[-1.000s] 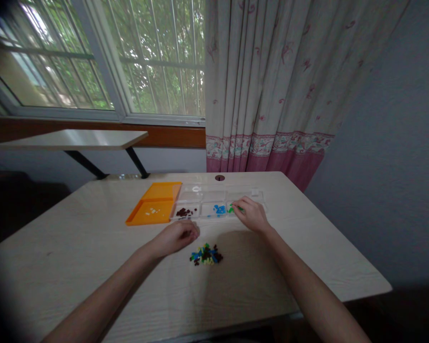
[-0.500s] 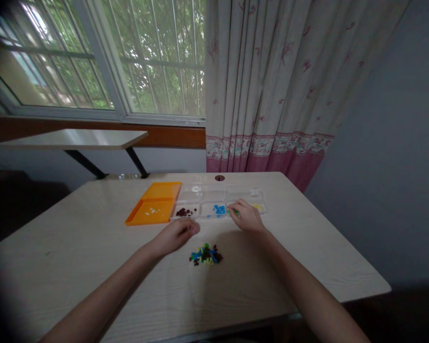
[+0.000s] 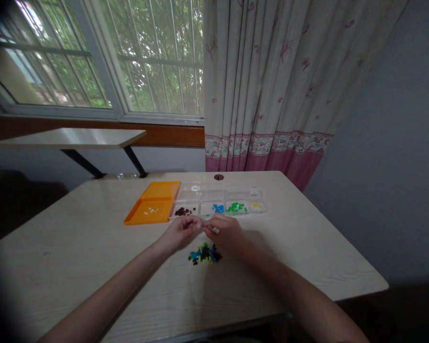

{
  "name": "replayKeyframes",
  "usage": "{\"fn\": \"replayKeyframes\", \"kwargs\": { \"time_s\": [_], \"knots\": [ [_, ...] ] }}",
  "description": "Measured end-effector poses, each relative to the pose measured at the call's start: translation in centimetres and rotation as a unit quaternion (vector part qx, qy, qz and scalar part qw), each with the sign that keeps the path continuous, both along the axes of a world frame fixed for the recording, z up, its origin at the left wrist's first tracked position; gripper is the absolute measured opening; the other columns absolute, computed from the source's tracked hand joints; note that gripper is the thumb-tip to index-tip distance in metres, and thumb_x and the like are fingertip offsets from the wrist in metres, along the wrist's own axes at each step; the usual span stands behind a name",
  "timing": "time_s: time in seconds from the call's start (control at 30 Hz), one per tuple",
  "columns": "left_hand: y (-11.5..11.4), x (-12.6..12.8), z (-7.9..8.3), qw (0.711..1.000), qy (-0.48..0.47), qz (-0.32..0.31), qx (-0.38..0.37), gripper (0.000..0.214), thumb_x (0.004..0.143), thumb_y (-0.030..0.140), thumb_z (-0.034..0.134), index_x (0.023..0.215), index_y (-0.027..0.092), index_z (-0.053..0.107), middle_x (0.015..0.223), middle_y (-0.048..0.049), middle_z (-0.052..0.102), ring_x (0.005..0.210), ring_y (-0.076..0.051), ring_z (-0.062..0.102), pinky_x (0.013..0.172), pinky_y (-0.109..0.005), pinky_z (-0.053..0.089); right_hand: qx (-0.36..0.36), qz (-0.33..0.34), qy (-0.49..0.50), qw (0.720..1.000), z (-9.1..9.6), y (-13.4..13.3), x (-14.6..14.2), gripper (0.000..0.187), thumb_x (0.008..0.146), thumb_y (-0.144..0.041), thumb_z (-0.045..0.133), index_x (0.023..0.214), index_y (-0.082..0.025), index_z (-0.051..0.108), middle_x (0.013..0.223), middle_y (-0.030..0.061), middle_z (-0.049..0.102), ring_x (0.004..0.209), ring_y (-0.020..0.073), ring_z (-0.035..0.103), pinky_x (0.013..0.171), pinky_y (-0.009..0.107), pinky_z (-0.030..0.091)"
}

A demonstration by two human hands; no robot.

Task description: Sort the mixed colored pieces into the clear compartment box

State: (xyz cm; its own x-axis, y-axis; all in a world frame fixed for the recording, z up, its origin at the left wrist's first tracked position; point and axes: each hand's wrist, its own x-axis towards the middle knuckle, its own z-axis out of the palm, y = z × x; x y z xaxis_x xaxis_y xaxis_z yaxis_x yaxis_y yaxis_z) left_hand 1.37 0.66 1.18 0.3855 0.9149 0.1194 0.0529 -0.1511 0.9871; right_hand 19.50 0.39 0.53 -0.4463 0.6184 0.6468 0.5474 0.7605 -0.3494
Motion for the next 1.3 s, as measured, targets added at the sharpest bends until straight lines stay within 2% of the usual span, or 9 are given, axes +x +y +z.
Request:
{"fn": "replayKeyframes", "kwargs": {
  "time_s": [0.27,0.37,0.43,0.5,0.57,0.67,0.83,1.3],
  "knots": [
    [0.0,0.2,-0.3,1.000,0.012,0.001,0.014,0.045,0.065,0.056,0.063,0.069,0.011,0.057,0.063,-0.0008,0.057,0.060,-0.010,0.050,0.060,-0.023,0.038,0.004,0.005,0.001,1.000,0.3,-0.3,-0.1,0.007,0.076,-0.021,0.056,0.076,-0.020,0.063,0.070,0.0017,0.063,0.065,0.0119,0.058,0.061,0.020,0.044],
    [0.3,-0.1,-0.7,0.998,0.021,0.027,0.050,0.040,0.072,0.051,0.059,0.076,0.011,0.058,0.067,-0.0022,0.058,0.062,-0.010,0.050,0.059,-0.022,0.039,0.020,0.001,0.000,1.000,0.5,0.0,0.2,0.008,0.077,-0.020,0.056,0.077,-0.020,0.063,0.070,0.0019,0.063,0.065,0.0120,0.058,0.061,0.021,0.045],
    [0.3,-0.5,-0.9,0.993,0.064,0.024,0.097,0.034,0.078,0.044,0.054,0.081,0.011,0.059,0.071,-0.0038,0.059,0.064,-0.011,0.050,0.059,-0.022,0.039,0.038,-0.007,0.020,0.999,0.6,0.4,0.6,0.009,0.078,-0.021,0.054,0.076,-0.020,0.063,0.071,0.0021,0.064,0.066,0.0117,0.059,0.061,0.021,0.046],
    [0.1,-1.0,-0.8,0.977,0.146,-0.022,0.156,0.025,0.082,0.035,0.051,0.082,0.012,0.062,0.076,-0.0055,0.060,0.070,-0.013,0.052,0.065,-0.023,0.041,0.059,-0.027,0.054,0.996,0.9,0.9,1.2,0.011,0.079,-0.022,0.054,0.076,-0.021,0.064,0.070,0.0022,0.064,0.065,0.0114,0.059,0.061,0.021,0.047],
    [-0.2,-1.4,-0.6,0.948,0.230,-0.078,0.206,0.019,0.083,0.026,0.049,0.080,0.015,0.065,0.081,-0.0061,0.061,0.078,-0.015,0.054,0.072,-0.025,0.042,0.077,-0.048,0.081,0.993,1.1,1.2,1.8,0.011,0.079,-0.022,0.055,0.076,-0.021,0.065,0.070,0.0026,0.065,0.064,0.0116,0.060,0.060,0.021,0.048],
    [-0.7,-1.6,-0.4,0.914,0.307,-0.107,0.243,0.021,0.083,0.019,0.046,0.086,0.020,0.066,0.087,-0.0047,0.058,0.082,-0.014,0.054,0.075,-0.022,0.041,0.090,-0.063,0.091,0.990,1.5,1.5,2.6,0.010,0.079,-0.023,0.056,0.078,-0.021,0.066,0.070,0.0029,0.065,0.062,0.0118,0.059,0.059,0.022,0.049],
    [-1.0,-1.5,-0.3,0.895,0.345,-0.111,0.260,0.023,0.083,0.018,0.045,0.091,0.022,0.066,0.090,-0.0036,0.055,0.084,-0.014,0.054,0.076,-0.021,0.041,0.104,-0.060,0.098,0.988,1.8,1.2,2.7,0.008,0.077,-0.021,0.058,0.078,-0.020,0.066,0.070,0.0029,0.065,0.057,0.0111,0.058,0.054,0.021,0.048],
    [-1.1,-1.3,0.3,0.888,0.365,-0.112,0.256,0.019,0.082,0.018,0.046,0.089,0.021,0.063,0.090,-0.0028,0.055,0.085,-0.014,0.054,0.075,-0.021,0.041,0.117,-0.039,0.106,0.987,1.8,1.1,2.3,0.007,0.077,-0.018,0.058,0.077,-0.020,0.065,0.069,0.0028,0.065,0.061,0.0113,0.059,0.056,0.021,0.049]
  ]
}}
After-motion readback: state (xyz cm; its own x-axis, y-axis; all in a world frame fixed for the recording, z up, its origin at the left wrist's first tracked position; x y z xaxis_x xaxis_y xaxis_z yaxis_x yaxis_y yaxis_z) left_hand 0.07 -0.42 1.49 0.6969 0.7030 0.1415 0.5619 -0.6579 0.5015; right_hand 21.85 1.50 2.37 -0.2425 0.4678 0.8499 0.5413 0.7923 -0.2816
